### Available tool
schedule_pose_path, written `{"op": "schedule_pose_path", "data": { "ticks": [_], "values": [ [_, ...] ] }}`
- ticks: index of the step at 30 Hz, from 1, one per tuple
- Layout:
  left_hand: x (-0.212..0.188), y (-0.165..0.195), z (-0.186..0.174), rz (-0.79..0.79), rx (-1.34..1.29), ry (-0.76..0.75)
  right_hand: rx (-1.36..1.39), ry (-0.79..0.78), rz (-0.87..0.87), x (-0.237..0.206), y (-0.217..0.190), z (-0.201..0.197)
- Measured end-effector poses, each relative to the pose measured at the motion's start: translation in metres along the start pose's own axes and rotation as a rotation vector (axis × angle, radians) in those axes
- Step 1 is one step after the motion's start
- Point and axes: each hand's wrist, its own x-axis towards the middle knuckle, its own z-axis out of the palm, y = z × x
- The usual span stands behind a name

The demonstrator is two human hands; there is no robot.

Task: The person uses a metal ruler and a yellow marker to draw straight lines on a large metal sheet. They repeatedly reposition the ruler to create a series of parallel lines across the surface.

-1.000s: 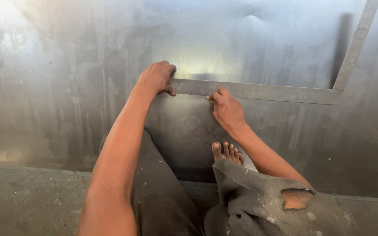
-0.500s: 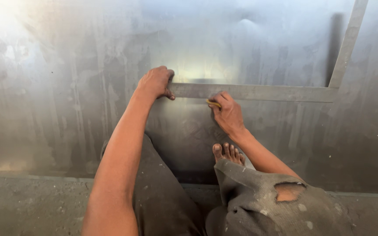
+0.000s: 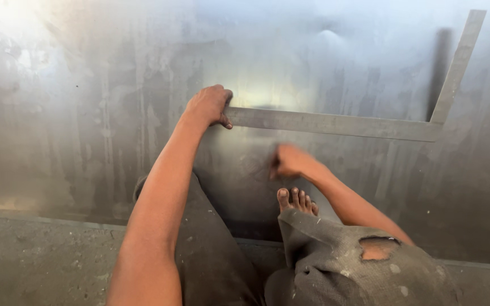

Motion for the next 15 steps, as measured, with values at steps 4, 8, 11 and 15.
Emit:
{"op": "schedule_pose_path", "data": {
  "ticks": [4,8,11,15],
  "values": [
    [0.002,-0.002,0.000,0.047,0.008,0.013,0.109,0.409,-0.239,-0.007,-0.003,0.007],
    [0.001,0.001,-0.002,0.001,-0.012,0.006,0.260,0.971,-0.196,-0.011,-0.014,-0.001],
    [-0.001,0.003,0.000,-0.035,-0.019,-0.015,0.231,1.022,-0.225,-0.013,-0.021,-0.007],
    [0.001,0.004,0.001,-0.032,-0.013,-0.020,0.171,1.034,-0.244,-0.014,-0.024,-0.007]
  ]
}}
